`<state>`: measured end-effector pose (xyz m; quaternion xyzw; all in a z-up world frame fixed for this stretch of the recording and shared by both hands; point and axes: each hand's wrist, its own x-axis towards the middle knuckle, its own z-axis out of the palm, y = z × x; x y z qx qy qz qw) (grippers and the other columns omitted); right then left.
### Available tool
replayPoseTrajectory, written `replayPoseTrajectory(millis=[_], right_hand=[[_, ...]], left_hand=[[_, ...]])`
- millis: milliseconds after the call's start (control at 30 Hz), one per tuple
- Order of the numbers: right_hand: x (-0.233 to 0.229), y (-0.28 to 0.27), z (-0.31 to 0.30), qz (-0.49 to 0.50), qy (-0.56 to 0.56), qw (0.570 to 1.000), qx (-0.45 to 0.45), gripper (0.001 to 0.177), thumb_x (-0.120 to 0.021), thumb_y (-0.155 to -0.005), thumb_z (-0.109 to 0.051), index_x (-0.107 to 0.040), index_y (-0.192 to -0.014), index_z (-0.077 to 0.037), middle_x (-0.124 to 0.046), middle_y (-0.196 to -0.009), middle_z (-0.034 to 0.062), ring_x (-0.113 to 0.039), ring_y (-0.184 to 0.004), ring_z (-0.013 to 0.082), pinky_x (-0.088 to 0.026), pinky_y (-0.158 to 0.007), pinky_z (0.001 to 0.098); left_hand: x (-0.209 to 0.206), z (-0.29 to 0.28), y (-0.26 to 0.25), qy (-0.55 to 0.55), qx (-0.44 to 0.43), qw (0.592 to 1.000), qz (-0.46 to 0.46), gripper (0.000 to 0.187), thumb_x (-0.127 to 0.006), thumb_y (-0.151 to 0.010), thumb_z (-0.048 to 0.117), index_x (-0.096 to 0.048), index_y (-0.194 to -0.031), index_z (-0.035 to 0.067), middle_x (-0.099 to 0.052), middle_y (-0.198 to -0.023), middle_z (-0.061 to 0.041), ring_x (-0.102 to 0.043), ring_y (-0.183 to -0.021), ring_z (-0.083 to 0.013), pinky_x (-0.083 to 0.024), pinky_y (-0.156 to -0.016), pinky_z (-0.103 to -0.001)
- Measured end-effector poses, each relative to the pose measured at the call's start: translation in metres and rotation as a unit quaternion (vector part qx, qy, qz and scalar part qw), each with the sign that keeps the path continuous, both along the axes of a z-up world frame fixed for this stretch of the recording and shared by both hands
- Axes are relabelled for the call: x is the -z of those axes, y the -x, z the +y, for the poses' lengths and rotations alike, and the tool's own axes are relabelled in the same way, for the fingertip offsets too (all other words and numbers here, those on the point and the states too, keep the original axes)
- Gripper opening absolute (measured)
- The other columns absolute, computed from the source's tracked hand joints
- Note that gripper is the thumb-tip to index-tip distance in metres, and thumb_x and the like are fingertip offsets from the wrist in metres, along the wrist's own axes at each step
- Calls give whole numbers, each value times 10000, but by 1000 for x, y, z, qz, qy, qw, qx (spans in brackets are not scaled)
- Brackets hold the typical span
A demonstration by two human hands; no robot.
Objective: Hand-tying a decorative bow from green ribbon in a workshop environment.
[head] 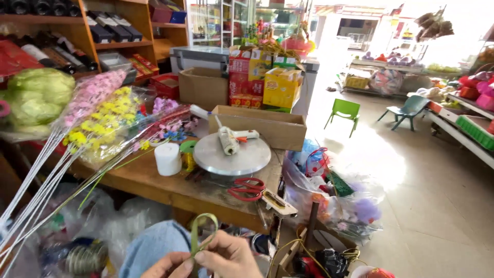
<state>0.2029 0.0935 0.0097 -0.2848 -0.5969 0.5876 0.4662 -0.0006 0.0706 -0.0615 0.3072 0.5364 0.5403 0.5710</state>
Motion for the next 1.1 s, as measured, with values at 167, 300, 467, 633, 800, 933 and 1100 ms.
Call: replayPoseTrajectory(millis=[167,300,467,633,800,933,1100], right_hand=[[11,1,-5,86,59,992,-69,128,-793,-830,-5,-807,-944,51,-779,-880,125,-724,-802,203,-556,-757,308],[54,-4,16,124,83,988,-42,141,-758,-835,52,-784,-963,106,-786,-816,203,-732,-725,282,-609,-699,409],[42,-8,11,124,28,989,-71,151,-779,-853,28,-812,-990,83,-772,-797,169,-641,-626,209,-532,-553,314],[30,-8,6,126,18,988,-86,114,-796,-845,-5,-821,-936,58,-700,-785,129,-554,-571,208,-468,-479,299],[40,-9,10,138,52,985,-86,105,-805,-818,28,-823,-920,44,-658,-784,102,-553,-572,207,-475,-479,314],[47,-10,12,138,105,982,-76,90,-820,-795,38,-820,-885,32,-731,-826,99,-664,-652,221,-541,-506,320],[50,-8,11,134,160,974,-91,90,-809,-814,28,-824,-901,14,-743,-783,112,-632,-626,220,-489,-515,330]], left_hand=[[-25,-27,-34,-135,-77,987,-32,116,-828,-855,100,-817,-858,-16,-594,-594,-91,-443,-534,-162,-270,-493,-313],[-51,-43,-40,-139,-23,980,-138,112,-780,-867,25,-750,-955,-36,-617,-665,-99,-533,-542,-162,-395,-498,-276],[-71,-53,-36,-138,32,979,-144,45,-750,-937,26,-727,-925,-11,-584,-686,-75,-478,-571,-144,-394,-533,-267],[-72,-52,-36,-117,35,986,-117,112,-805,-859,76,-749,-925,4,-606,-718,-45,-509,-533,-141,-390,-482,-247],[-73,-51,-35,-87,23,992,-94,92,-824,-853,57,-749,-889,18,-633,-712,-44,-511,-539,-129,-377,-479,-242],[-71,-49,-35,-81,10,994,-75,105,-843,-807,44,-740,-813,24,-630,-664,-38,-507,-525,-118,-350,-464,-251],[-71,-48,-33,-64,6,996,-68,76,-839,-798,39,-772,-818,9,-651,-633,-47,-503,-504,-108,-343,-439,-230]])
